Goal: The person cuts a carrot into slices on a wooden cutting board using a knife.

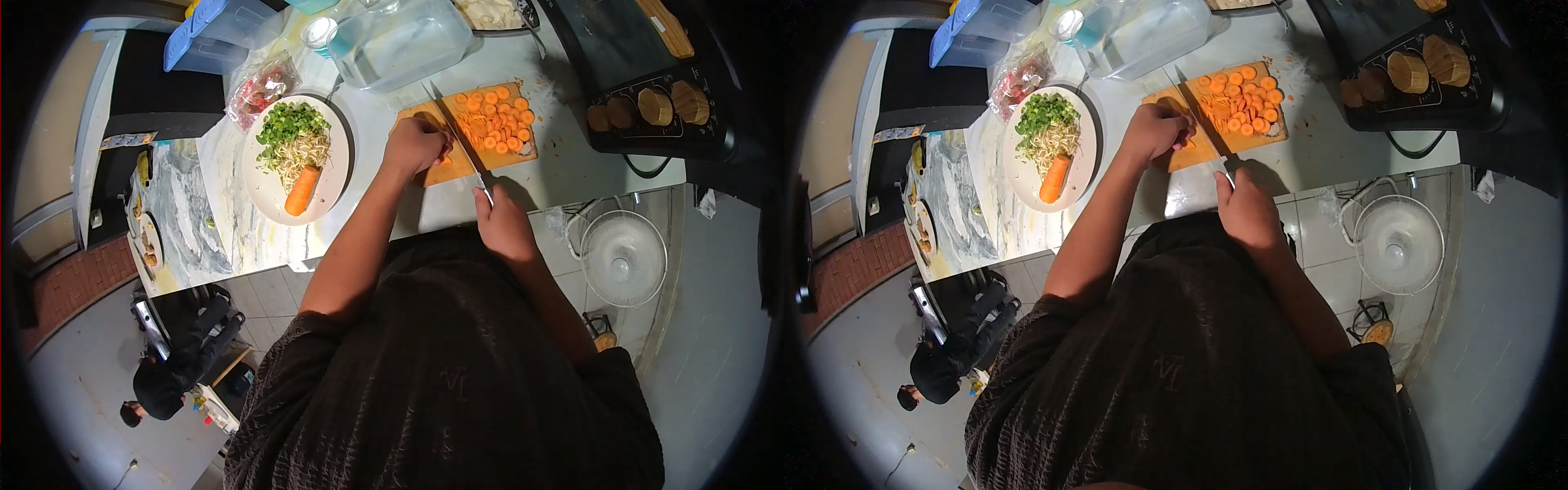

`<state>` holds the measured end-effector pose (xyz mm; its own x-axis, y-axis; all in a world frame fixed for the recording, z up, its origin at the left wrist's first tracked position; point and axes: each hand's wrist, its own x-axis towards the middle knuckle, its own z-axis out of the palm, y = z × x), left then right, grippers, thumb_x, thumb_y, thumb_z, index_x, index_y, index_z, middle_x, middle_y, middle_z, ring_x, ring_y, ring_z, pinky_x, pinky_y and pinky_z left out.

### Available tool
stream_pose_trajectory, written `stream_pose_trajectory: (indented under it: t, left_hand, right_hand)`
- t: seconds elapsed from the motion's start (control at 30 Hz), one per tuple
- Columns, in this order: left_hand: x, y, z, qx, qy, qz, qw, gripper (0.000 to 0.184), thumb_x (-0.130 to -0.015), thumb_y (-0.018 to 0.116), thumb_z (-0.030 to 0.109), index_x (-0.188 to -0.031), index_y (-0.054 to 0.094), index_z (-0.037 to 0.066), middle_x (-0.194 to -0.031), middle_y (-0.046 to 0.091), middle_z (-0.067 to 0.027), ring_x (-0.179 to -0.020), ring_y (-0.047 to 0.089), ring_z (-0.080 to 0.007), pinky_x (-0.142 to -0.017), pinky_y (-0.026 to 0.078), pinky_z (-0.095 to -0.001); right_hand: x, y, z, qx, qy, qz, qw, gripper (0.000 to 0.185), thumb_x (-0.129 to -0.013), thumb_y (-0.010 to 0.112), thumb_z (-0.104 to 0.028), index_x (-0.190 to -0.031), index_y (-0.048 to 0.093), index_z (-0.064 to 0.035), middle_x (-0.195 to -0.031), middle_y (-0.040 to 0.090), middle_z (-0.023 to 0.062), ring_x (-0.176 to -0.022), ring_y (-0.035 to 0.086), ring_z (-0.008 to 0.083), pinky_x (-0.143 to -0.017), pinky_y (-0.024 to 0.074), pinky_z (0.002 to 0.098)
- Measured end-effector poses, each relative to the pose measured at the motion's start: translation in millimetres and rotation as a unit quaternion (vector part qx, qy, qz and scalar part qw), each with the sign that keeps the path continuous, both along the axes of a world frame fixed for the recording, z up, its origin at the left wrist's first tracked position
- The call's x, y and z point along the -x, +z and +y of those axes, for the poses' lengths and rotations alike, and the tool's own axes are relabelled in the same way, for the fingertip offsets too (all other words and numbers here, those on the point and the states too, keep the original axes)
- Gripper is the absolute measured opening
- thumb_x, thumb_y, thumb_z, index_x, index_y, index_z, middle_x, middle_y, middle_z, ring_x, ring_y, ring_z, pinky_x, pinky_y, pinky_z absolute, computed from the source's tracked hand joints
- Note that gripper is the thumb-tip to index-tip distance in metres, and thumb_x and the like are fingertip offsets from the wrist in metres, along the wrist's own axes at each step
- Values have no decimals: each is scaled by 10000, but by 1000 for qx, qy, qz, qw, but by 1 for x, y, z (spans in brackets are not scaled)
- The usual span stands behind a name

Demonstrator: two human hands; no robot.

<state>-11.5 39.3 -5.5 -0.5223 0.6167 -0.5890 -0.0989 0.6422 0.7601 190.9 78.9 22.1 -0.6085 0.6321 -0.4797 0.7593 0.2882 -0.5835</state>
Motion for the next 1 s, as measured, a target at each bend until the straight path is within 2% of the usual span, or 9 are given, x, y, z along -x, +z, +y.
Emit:
stream_pose_trajectory:
  t: [0.43, 0.5, 1.0]
  left_hand:
    - [-1, 4, 0, 33, -28, 39, 998, 256, -837, 634, 208, -735, 709, -14, -588, 647, -92, -508, 628, -165, -551, 487, -311]
    - [-3, 12, 1, 37, -27, 30, 998, 236, -878, 638, 124, -755, 660, -75, -632, 623, -83, -502, 541, -122, -501, 422, -269]
    - [-2, 13, 0, 20, -23, 16, 999, 232, -881, 649, 128, -769, 656, -75, -646, 625, -76, -509, 530, -114, -498, 428, -265]
  right_hand:
    - [2, 1, -1, 7, -9, -6, 1000, 438, -999, 465, -395, -931, 543, 31, -856, 632, 297, -869, 587, 509, -753, 455, 561]
    - [1, -3, -1, -4, -3, -11, 1000, 426, -1000, 463, -390, -938, 540, 24, -856, 631, 295, -874, 583, 511, -754, 454, 560]
    - [1, 2, 2, 13, -7, -6, 1000, 411, -1002, 463, -373, -925, 539, 23, -862, 636, 283, -871, 589, 500, -753, 458, 550]
